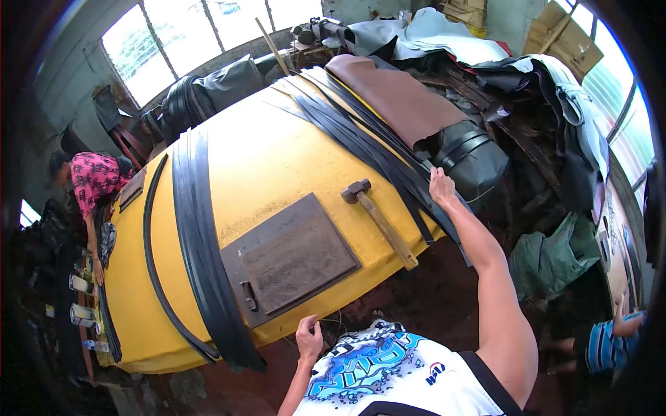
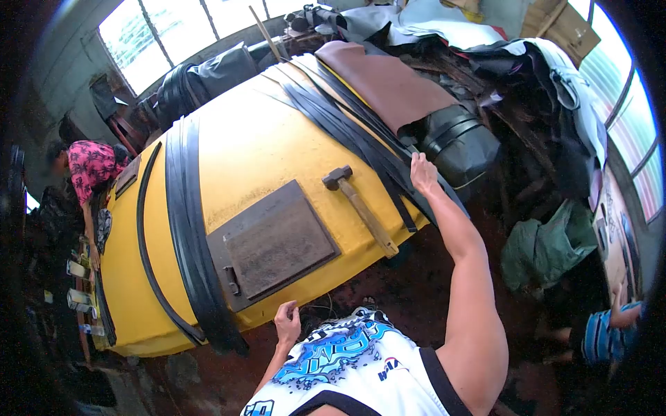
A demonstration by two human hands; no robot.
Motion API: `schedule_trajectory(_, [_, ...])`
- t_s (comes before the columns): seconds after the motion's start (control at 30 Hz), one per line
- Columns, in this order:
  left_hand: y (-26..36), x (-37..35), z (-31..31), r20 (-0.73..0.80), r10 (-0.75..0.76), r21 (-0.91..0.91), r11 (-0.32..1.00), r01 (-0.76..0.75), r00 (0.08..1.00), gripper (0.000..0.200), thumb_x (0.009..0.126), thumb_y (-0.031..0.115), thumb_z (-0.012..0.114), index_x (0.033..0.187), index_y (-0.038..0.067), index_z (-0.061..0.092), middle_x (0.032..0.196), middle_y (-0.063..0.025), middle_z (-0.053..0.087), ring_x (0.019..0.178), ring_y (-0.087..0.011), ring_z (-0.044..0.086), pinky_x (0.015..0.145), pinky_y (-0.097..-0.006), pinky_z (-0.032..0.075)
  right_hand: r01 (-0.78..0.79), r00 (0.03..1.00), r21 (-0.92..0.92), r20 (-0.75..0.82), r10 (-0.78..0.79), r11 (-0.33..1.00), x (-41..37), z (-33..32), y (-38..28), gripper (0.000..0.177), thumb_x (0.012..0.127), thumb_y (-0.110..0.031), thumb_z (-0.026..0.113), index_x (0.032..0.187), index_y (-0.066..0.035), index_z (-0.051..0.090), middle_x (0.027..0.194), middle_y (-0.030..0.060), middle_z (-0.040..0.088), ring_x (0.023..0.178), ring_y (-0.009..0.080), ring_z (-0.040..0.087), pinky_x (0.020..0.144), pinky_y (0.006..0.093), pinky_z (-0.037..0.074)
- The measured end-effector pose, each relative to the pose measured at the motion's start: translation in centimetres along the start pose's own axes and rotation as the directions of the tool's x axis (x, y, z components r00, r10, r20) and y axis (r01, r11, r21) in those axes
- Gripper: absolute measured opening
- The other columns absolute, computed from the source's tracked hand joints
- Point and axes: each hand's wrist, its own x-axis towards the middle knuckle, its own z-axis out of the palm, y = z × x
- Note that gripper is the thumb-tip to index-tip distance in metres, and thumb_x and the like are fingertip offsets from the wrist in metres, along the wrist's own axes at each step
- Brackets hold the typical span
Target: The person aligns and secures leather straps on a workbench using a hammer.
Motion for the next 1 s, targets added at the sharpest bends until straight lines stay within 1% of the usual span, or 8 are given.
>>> schedule_trajectory(0.13, [0.1, 1.3, 0.0, 0.029, 0.003, -0.018, 1.0, -0.002, 1.0, 0.017, 0.079, 0.001, 0.057, 0.094, -0.002, 0.06, 0.088, -0.0155, 0.061, 0.079, -0.0263, 0.062, 0.072, -0.0324, 0.049, -0.014, 0.996, -0.024, -0.091, 0.012, 1.0, 0.0, -2.8, 0.1, 0.019, 0.084, -0.008, 0.045, 0.101, 0.0, 0.048, 0.093, 0.0199, 0.056, 0.073, 0.0328, 0.063, 0.063, 0.0402, 0.051])
schedule_trajectory(0.17, [0.3, 1.9, 0.2, 0.038, 0.007, -0.03, 1.0, -0.006, 0.999, 0.016, 0.079, 0.002, 0.057, 0.095, -0.002, 0.06, 0.088, -0.0154, 0.061, 0.08, -0.0263, 0.063, 0.072, -0.0322, 0.049, -0.183, 0.976, 0.392, 0.18, 0.12, 0.902, -0.4, -4.5, -0.4, 0.023, 0.085, -0.008, 0.046, 0.104, 0.004, 0.049, 0.09, 0.0184, 0.058, 0.068, 0.0268, 0.063, 0.058, 0.0368, 0.05])
schedule_trajectory(0.2, [0.4, 2.4, 0.3, 0.045, 0.009, -0.033, 0.999, -0.007, 0.999, 0.016, 0.079, 0.002, 0.057, 0.095, -0.002, 0.06, 0.088, -0.0154, 0.061, 0.08, -0.0263, 0.063, 0.072, -0.0322, 0.049, -0.412, 0.886, 0.672, 0.455, 0.095, 0.615, -0.8, -6.0, -1.2, 0.027, 0.085, -0.008, 0.047, 0.107, 0.007, 0.049, 0.088, 0.017, 0.059, 0.062, 0.0208, 0.062, 0.053, 0.0334, 0.05])
schedule_trajectory(0.23, [0.6, 3.0, 0.5, 0.036, 0.032, -0.048, 0.998, -0.031, 0.999, 0.016, 0.079, 0.002, 0.056, 0.095, -0.002, 0.06, 0.088, -0.0154, 0.062, 0.08, -0.026, 0.063, 0.072, -0.032, 0.049, -0.412, 0.886, 0.757, 0.462, 0.029, 0.507, -2.1, -6.8, -2.1, 0.029, 0.085, -0.009, 0.052, 0.107, 0.011, 0.05, 0.08, 0.0137, 0.059, 0.054, 0.0132, 0.058, 0.047, 0.0266, 0.047])
schedule_trajectory(0.33, [-0.1, 4.1, 1.5, 0.033, 0.041, -0.131, 0.991, -0.037, 0.999, 0.016, 0.081, 0.003, 0.056, 0.095, -0.001, 0.06, 0.088, -0.0144, 0.064, 0.082, -0.024, 0.063, 0.073, -0.0313, 0.049, -0.584, 0.78, 0.788, 0.611, -0.133, 0.194, -6.7, -6.0, -3.5, 0.016, 0.088, -0.013, 0.054, 0.094, 0.002, 0.053, 0.073, 0.0077, 0.058, 0.058, 0.0152, 0.059, 0.052, 0.0294, 0.051])
schedule_trajectory(0.47, [0.8, 5.1, 2.7, 0.095, 0.037, -0.224, 0.974, -0.015, 0.995, 0.016, 0.082, 0.003, 0.057, 0.096, -0.001, 0.061, 0.088, -0.0113, 0.065, 0.081, -0.019, 0.063, 0.073, -0.0291, 0.049, -0.683, 0.73, 0.688, 0.646, -0.223, -0.244, -12.4, -4.4, -6.0, 0.028, 0.091, -0.009, 0.047, 0.114, 0.006, 0.045, 0.082, 0.0168, 0.059, 0.068, 0.0236, 0.063, 0.063, 0.0364, 0.054])
schedule_trajectory(0.6, [2.2, 5.8, 3.1, 0.233, 0.08, -0.287, 0.958, -0.01, 0.969, 0.016, 0.082, 0.002, 0.055, 0.098, -0.002, 0.06, 0.089, -0.0093, 0.065, 0.08, -0.0152, 0.063, 0.073, -0.0266, 0.048, -0.662, 0.748, 0.713, 0.609, -0.264, -0.229, -15.0, -4.4, -7.3, 0.03, 0.088, -0.003, 0.038, 0.114, 0.009, 0.046, 0.093, 0.0152, 0.057, 0.08, 0.023, 0.061, 0.074, 0.0356, 0.05])
schedule_trajectory(1.0, [3.5, 6.4, 3.5, 0.335, 0.085, -0.37, 0.928, 0.048, 0.938, 0.017, 0.085, 0.001, 0.052, 0.101, -0.004, 0.057, 0.09, -0.0098, 0.064, 0.083, -0.0149, 0.062, 0.076, -0.026, 0.048, -0.692, 0.72, 0.655, 0.656, -0.226, -0.304, -17.1, -6.0, -9.0, 0.038, 0.091, -0.007, 0.03, 0.126, 0.003, 0.042, 0.1, 0.0137, 0.057, 0.08, 0.0185, 0.057, 0.072, 0.0316, 0.05])
